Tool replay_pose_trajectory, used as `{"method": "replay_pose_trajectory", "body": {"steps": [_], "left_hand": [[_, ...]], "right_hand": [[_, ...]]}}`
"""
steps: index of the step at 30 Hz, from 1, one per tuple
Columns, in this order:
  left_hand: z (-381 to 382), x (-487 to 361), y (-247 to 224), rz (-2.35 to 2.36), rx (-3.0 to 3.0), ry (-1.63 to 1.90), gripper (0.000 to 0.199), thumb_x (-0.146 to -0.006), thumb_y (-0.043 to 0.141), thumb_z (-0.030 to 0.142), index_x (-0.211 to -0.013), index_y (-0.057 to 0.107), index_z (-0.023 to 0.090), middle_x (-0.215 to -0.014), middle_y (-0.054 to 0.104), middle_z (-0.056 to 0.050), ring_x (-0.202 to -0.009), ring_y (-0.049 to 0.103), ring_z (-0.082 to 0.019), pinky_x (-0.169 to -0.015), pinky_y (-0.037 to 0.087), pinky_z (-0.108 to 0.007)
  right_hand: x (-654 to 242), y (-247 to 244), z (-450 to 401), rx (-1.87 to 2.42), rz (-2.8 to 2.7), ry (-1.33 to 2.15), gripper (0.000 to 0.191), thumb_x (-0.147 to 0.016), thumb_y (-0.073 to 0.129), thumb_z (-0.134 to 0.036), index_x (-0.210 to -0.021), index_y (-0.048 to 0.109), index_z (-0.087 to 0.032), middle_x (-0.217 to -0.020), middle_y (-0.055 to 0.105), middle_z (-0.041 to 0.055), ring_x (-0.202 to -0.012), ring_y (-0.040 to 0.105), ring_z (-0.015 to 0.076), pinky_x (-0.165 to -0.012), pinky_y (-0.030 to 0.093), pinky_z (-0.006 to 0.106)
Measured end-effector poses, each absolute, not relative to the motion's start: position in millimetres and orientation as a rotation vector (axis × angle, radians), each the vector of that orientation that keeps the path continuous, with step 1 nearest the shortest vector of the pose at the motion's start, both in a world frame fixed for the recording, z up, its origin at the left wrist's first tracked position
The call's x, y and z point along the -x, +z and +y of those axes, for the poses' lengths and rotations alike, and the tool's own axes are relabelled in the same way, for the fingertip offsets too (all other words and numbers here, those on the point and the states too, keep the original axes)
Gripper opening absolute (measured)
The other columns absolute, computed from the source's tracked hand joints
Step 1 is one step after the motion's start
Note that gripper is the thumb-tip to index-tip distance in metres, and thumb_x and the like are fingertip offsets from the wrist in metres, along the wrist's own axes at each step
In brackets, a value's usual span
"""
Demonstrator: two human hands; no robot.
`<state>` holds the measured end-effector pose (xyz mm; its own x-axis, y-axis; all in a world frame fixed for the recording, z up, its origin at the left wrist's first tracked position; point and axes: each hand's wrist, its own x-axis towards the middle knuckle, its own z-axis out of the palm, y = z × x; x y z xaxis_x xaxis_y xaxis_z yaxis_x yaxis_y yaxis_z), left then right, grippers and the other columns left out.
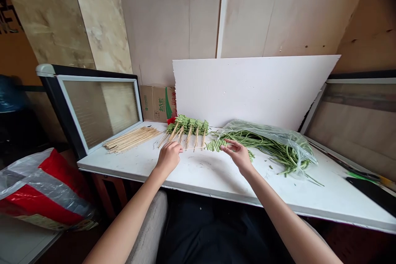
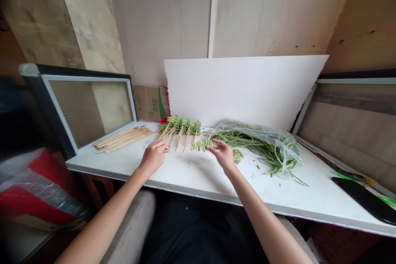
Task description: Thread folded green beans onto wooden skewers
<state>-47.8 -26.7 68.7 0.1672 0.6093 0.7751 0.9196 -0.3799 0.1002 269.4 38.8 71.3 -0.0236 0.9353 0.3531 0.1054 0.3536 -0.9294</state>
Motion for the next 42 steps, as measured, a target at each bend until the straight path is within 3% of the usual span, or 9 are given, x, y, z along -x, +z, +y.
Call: {"method": "replay_pose_trajectory", "body": {"steps": [7,14,17,27,34,42], "left_hand": [[-13.0,92.4,64.3,-1.795,1.816,-1.329,0.022,-0.077,0.059,0.004,-0.077,0.073,0.021,-0.083,0.078,-0.005,-0.074,0.07,-0.021,-0.063,0.049,-0.027],[2.6,169.7,47.8,-2.444,1.322,-1.361,0.019,-0.077,0.067,0.02,-0.092,0.079,0.022,-0.097,0.081,-0.009,-0.087,0.074,-0.027,-0.072,0.053,-0.033],[16.6,191.7,42.8,-2.582,1.216,-1.291,0.018,-0.073,0.07,0.022,-0.089,0.078,0.018,-0.097,0.08,-0.015,-0.088,0.074,-0.033,-0.074,0.054,-0.039],[76.7,202.8,52.5,-2.714,1.156,-1.104,0.02,-0.072,0.075,0.022,-0.09,0.076,0.015,-0.103,0.077,-0.018,-0.101,0.072,-0.038,-0.084,0.056,-0.044],[110.7,187.0,52.4,-2.722,1.242,-0.926,0.018,-0.075,0.074,0.02,-0.091,0.075,0.015,-0.107,0.076,-0.02,-0.106,0.071,-0.039,-0.083,0.054,-0.042],[119.9,180.1,49.3,-2.654,1.397,-0.831,0.015,-0.08,0.073,0.02,-0.093,0.074,0.015,-0.109,0.075,-0.02,-0.109,0.07,-0.037,-0.085,0.05,-0.041]], "right_hand": [[-270.7,58.6,52.0,1.083,-1.44,0.854,0.066,-0.078,0.076,-0.06,-0.128,0.068,-0.018,-0.1,0.079,0.0146,-0.104,0.07,0.0343,-0.083,0.05,0.044],[-273.5,31.1,62.5,1.128,-1.376,0.889,0.054,-0.078,0.069,-0.048,-0.12,0.071,-0.013,-0.1,0.079,0.0159,-0.101,0.072,0.0322,-0.081,0.049,0.04],[-273.5,24.2,63.3,1.15,-1.395,0.902,0.049,-0.08,0.066,-0.045,-0.117,0.073,-0.013,-0.1,0.079,0.0162,-0.101,0.072,0.0321,-0.082,0.049,0.04],[-273.1,14.5,72.0,1.187,-1.624,0.773,0.04,-0.083,0.065,-0.049,-0.104,0.076,-0.017,-0.097,0.08,0.0133,-0.101,0.073,0.032,-0.094,0.048,0.043],[-273.7,18.2,68.1,1.2,-1.598,0.804,0.039,-0.084,0.066,-0.049,-0.104,0.076,-0.017,-0.096,0.08,0.0129,-0.093,0.073,0.0295,-0.081,0.051,0.037],[-273.0,19.2,69.0,1.203,-1.577,0.841,0.042,-0.084,0.067,-0.05,-0.106,0.076,-0.016,-0.098,0.08,0.0136,-0.093,0.073,0.0283,-0.079,0.051,0.036]]}}
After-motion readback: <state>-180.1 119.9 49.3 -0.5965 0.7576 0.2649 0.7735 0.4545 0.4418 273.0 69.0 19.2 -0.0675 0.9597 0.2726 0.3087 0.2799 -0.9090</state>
